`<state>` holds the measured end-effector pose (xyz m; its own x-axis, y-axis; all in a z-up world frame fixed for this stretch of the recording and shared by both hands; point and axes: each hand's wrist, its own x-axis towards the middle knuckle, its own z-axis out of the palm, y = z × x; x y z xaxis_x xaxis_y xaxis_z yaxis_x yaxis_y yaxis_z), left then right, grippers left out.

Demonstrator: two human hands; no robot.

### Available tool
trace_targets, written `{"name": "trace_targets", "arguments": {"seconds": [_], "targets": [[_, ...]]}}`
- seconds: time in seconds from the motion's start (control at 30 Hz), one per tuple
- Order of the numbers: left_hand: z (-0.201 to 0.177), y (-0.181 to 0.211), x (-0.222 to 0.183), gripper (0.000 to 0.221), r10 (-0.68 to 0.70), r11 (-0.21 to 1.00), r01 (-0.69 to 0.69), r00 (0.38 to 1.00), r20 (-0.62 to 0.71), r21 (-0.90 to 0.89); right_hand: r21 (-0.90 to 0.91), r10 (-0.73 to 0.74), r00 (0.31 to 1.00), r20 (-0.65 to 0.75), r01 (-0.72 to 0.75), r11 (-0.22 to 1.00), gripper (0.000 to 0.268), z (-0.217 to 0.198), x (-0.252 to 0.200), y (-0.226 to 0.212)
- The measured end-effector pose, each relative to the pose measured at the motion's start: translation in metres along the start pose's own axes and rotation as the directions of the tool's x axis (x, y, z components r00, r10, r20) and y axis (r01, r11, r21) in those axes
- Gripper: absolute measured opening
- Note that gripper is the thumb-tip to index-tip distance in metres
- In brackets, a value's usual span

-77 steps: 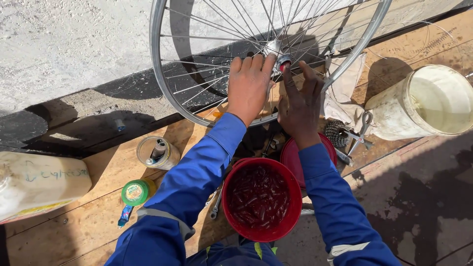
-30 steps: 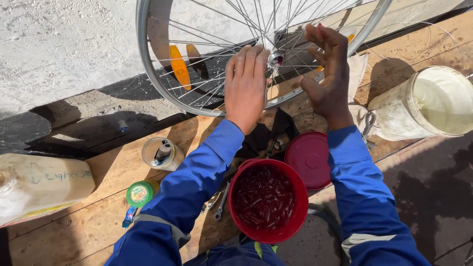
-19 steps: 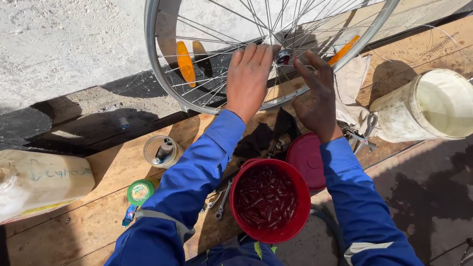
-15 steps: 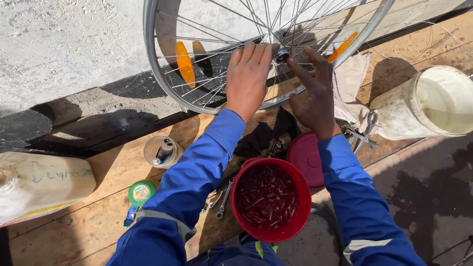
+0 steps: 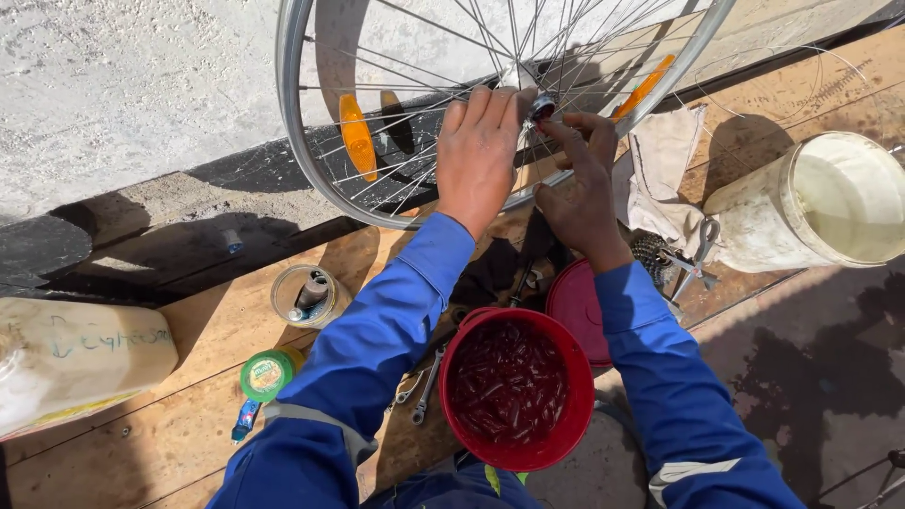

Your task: Cleaning and reassembling a bicycle wheel hub by placing bearings into the assembly at a workbench.

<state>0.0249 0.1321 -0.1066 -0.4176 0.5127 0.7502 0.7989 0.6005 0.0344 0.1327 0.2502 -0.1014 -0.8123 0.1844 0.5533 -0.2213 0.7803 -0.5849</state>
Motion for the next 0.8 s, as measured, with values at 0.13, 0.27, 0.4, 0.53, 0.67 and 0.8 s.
{"name": "trace_targets", "arguments": {"seconds": [0.13, 0.27, 0.4, 0.53, 0.67, 0.8], "targets": [[0.0, -0.001, 0.001, 0.053, 0.003, 0.999, -0.002, 1.0, 0.014, -0.042, 0.53, 0.271, 0.955, 0.124, -0.294, 0.795, 0.056, -0.005, 0.007, 0.0], [0.004, -0.002, 0.002, 0.047, 0.006, 1.0, -0.006, 1.0, 0.003, -0.007, 0.353, 0.131, 0.991, -0.003, -0.121, 0.928, 0.068, -0.003, 0.003, 0.008], [0.001, -0.002, 0.003, 0.054, -0.001, 0.999, 0.001, 1.0, 0.013, -0.039, -0.002, -0.106, 0.993, -0.052, 0.107, 0.994, 0.073, 0.0, -0.002, 0.004], [0.005, -0.001, 0.001, 0.054, -0.007, 0.999, 0.008, 1.0, 0.01, -0.047, -0.214, -0.228, 0.973, -0.036, 0.215, 0.953, 0.082, 0.009, -0.004, 0.02], [0.004, -0.002, 0.002, 0.052, -0.005, 0.999, 0.005, 1.0, 0.001, -0.042, -0.368, -0.226, 0.974, -0.03, 0.2, 0.908, 0.09, 0.023, -0.008, 0.04], [0.007, -0.002, 0.0, 0.052, 0.004, 0.999, -0.003, 1.0, 0.015, -0.032, -0.638, -0.211, 0.977, -0.025, 0.147, 0.756, 0.08, 0.032, -0.005, 0.038]]}}
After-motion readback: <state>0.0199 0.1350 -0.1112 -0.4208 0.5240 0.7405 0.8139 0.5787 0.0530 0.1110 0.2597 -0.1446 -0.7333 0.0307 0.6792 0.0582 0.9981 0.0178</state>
